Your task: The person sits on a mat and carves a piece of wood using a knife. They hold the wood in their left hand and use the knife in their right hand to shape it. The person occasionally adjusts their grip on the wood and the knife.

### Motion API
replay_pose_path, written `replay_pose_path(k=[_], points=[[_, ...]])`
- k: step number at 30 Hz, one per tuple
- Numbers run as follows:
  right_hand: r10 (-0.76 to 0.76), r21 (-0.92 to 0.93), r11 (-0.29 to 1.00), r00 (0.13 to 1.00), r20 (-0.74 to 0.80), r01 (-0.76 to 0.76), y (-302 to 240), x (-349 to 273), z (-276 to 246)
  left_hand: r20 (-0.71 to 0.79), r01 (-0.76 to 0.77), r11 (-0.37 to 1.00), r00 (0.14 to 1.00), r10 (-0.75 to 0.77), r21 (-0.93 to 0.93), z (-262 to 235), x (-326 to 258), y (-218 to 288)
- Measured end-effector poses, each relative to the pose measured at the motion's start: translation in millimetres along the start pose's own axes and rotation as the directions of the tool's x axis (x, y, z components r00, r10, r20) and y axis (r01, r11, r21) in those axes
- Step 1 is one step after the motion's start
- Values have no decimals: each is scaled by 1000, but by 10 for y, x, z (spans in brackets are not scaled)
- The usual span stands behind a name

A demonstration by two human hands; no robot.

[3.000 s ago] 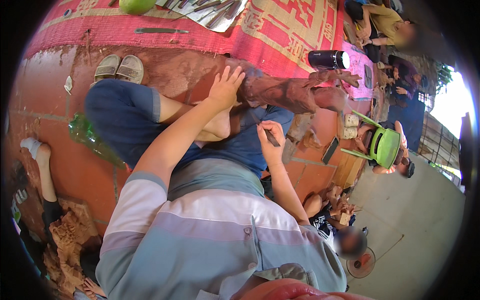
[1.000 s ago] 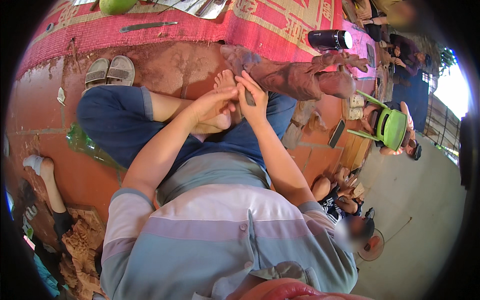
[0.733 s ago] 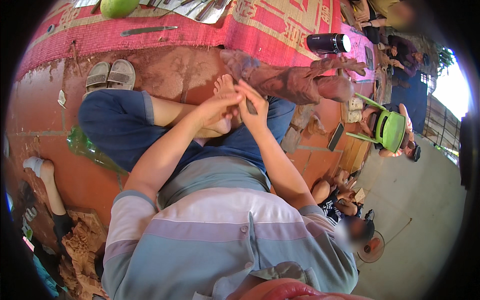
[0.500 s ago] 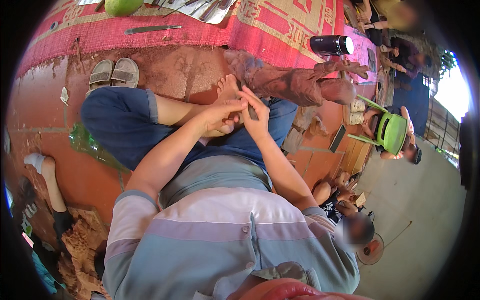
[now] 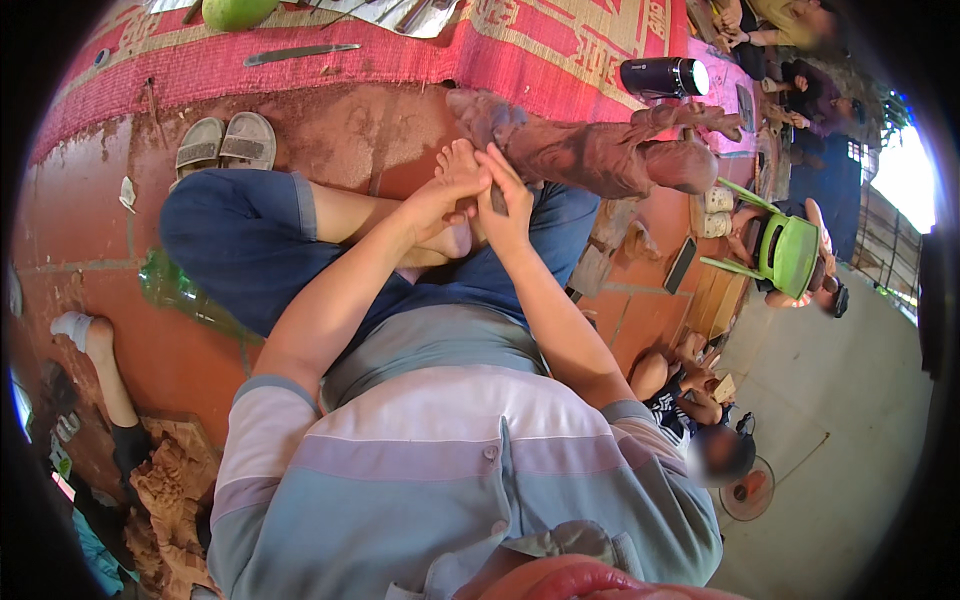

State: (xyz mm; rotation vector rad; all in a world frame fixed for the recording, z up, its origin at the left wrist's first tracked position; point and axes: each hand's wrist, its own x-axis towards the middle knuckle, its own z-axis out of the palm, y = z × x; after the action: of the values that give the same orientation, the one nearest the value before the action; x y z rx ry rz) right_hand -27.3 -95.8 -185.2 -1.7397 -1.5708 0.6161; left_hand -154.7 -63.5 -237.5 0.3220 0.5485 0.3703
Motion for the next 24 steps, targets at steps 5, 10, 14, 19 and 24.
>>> replay_pose_path(k=[5, 10, 14, 19, 24], points=[[116, 21, 993, 988, 101, -118, -64, -38, -82, 145, 49, 998, 988, -44, -36, -12, -67, 90], [-25, -7, 1000, 999, 41, 26, 18, -7, -27, -10, 39, 999, 999, -39, 5, 18, -18, 37], [8, -7, 1000, 988, 153, -7, 30, -20, -131, 110, 73, 997, 992, -70, -23, -47, -34, 35], [-22, 32, 999, 996, 87, 19, 133, 41, -32, 84, -23, 1000, 996, 23, -7, -21, 9, 60], [2, 61, 998, 994, 108, -8, 75, 14, -133, 142, 7, 1000, 990, -7, -3, -44, 24, 45]])
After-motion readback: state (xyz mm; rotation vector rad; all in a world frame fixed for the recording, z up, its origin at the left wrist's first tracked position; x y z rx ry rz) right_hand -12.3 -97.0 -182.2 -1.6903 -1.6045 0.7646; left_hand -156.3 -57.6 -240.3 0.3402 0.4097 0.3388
